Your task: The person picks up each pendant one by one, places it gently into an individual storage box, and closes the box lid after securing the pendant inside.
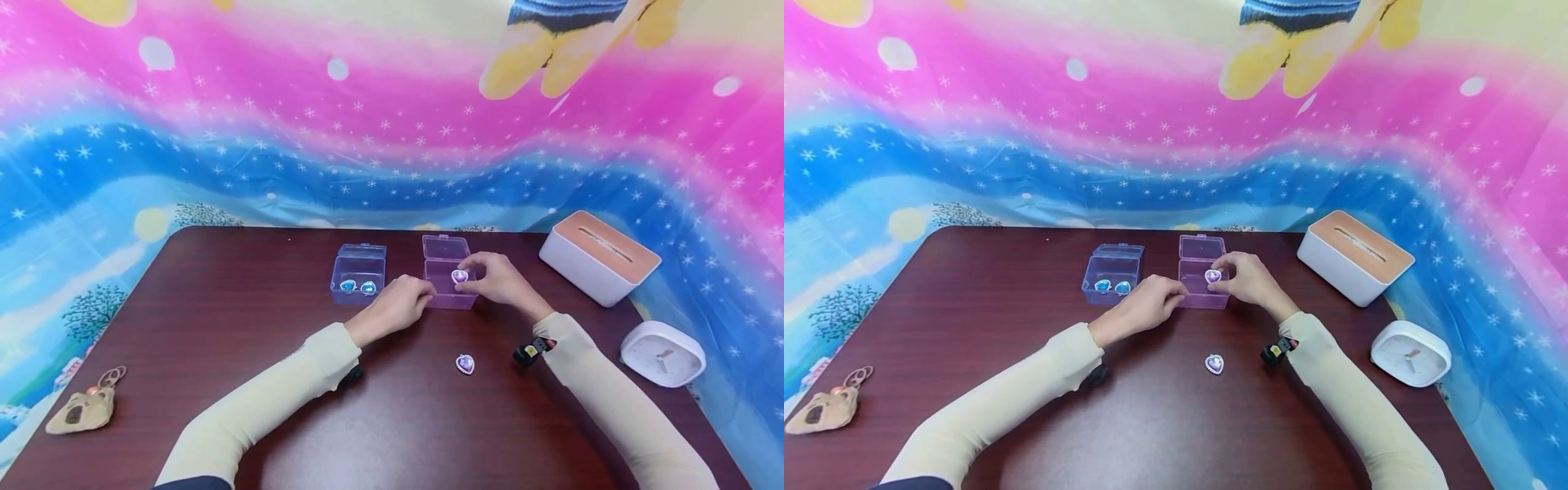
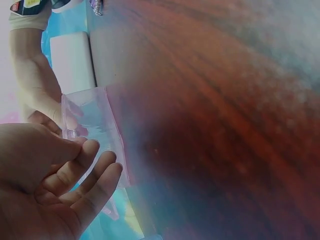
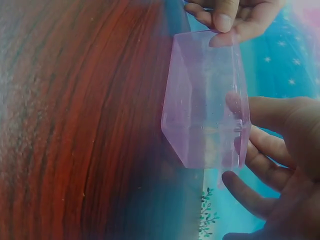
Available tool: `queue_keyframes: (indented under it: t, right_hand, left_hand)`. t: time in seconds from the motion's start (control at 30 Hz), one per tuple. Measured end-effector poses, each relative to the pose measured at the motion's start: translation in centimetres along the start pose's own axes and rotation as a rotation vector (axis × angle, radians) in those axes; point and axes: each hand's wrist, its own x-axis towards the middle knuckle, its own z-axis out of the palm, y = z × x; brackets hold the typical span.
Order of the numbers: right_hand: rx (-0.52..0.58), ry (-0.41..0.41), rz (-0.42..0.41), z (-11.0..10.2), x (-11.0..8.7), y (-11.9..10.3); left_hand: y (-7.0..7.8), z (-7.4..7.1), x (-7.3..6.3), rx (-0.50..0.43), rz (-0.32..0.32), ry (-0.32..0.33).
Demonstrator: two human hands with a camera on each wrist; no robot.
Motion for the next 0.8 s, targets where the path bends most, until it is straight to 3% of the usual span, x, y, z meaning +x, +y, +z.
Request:
queue_keyframes:
  t: [0.23, 0.8]
  right_hand:
    - [-0.076, -0.015, -0.005, 0.34, 0.13, -0.56]
    - [-0.09, -0.036, -0.062, 0.43, 0.57, 0.08]
  left_hand:
    - [0.01, -0.02, -0.05, 0.0, 0.007, 0.009]
    - [0.17, 0.05, -0.14, 0.025, 0.018, 0.015]
